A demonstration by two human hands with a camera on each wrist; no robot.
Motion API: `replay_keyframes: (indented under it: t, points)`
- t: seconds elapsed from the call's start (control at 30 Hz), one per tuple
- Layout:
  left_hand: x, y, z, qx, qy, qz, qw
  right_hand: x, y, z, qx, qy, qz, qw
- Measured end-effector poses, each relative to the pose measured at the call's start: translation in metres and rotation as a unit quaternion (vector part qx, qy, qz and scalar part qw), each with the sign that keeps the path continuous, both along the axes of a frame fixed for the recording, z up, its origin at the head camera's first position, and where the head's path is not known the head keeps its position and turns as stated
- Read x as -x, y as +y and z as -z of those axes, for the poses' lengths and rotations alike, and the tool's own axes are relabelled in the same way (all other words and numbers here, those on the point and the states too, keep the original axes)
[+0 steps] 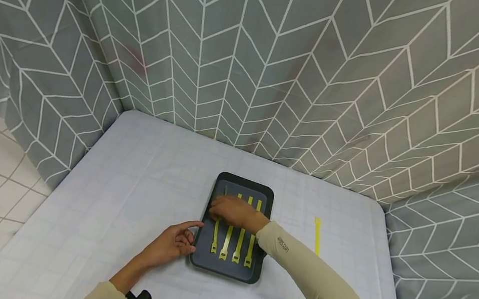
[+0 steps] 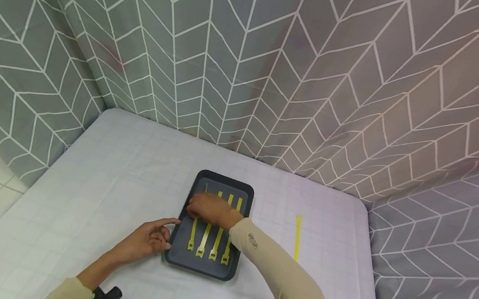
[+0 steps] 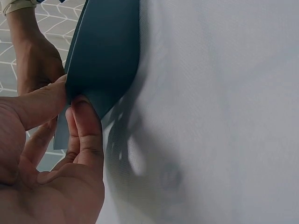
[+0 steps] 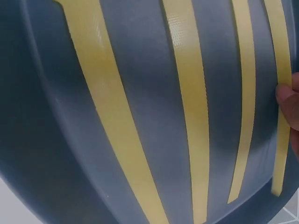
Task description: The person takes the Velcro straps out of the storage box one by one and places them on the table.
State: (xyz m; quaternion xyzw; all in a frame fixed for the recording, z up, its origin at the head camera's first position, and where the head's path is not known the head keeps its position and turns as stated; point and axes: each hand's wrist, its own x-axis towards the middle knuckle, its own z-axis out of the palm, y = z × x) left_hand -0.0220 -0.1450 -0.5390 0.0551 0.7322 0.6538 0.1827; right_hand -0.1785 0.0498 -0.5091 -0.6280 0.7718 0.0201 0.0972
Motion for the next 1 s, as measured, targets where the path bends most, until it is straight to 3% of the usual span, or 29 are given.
replay_keyframes:
  t: [0.2, 0.53, 0.73, 1.0]
  points:
    - [-0.003, 0.001, 0.001, -0.021, -0.006, 0.000, 0.9998, -0.006, 0.001, -0.002, -0.006, 0.020, -0.011, 1.000]
    - [-0.003, 0.001, 0.000, -0.027, -0.002, 0.007, 0.9996, -0.001, 0.008, -0.018, 0.022, -0.063, 0.037, 0.997]
    - [-0.002, 0.000, 0.002, -0.031, 0.004, 0.012, 0.9994, 0.004, 0.014, -0.033, 0.051, -0.083, 0.042, 0.994]
    - [-0.002, 0.000, -0.001, -0.023, 0.006, 0.013, 0.9996, 0.008, 0.027, -0.035, 0.099, -0.115, 0.056, 0.987]
